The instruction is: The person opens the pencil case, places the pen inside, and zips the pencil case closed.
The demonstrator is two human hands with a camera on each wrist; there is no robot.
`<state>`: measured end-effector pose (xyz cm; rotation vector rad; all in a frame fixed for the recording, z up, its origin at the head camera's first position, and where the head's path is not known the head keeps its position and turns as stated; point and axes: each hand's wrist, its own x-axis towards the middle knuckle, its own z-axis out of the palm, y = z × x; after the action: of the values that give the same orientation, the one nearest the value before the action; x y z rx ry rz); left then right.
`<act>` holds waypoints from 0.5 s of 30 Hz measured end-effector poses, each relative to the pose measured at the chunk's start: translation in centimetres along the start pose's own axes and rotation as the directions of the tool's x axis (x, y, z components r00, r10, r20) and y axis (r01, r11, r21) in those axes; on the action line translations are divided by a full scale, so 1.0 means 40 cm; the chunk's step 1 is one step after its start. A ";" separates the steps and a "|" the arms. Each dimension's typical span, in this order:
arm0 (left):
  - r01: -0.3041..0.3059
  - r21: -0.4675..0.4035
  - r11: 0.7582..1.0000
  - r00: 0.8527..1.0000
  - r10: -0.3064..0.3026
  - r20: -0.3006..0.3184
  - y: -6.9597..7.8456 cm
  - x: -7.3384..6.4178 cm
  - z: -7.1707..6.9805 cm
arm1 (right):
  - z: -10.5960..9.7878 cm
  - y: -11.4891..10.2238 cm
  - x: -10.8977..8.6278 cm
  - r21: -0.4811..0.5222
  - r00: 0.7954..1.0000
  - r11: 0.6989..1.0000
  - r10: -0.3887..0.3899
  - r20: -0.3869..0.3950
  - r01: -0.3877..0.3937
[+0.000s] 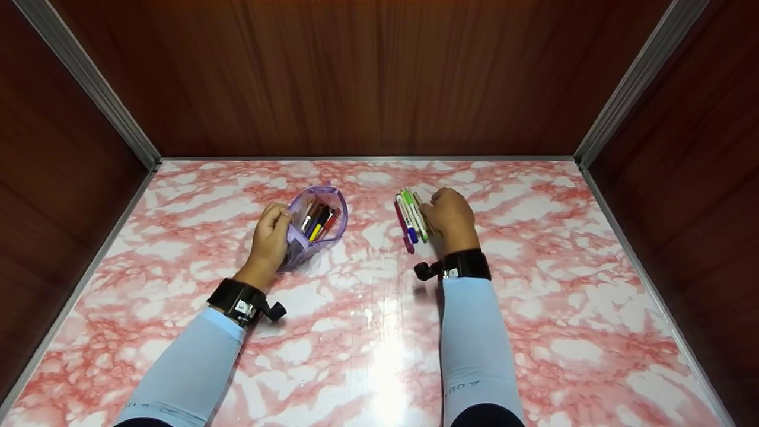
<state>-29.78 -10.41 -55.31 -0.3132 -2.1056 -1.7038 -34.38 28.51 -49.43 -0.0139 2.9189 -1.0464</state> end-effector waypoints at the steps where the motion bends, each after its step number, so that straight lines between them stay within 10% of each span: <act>1: 0.001 0.002 1.000 1.000 -0.001 0.001 -0.001 0.000 0.000 | 0.000 0.001 0.000 -0.004 1.000 1.000 -0.003 0.002 0.003; 15: -0.015 -0.043 0.999 0.999 0.013 -0.031 0.001 -0.001 0.007 | 0.005 0.000 0.007 -0.037 0.999 0.999 0.019 0.030 -0.018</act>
<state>-29.78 -10.12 -55.33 -0.3125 -2.0423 -1.7376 -34.65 28.35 -49.59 -0.0039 2.9044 -0.9815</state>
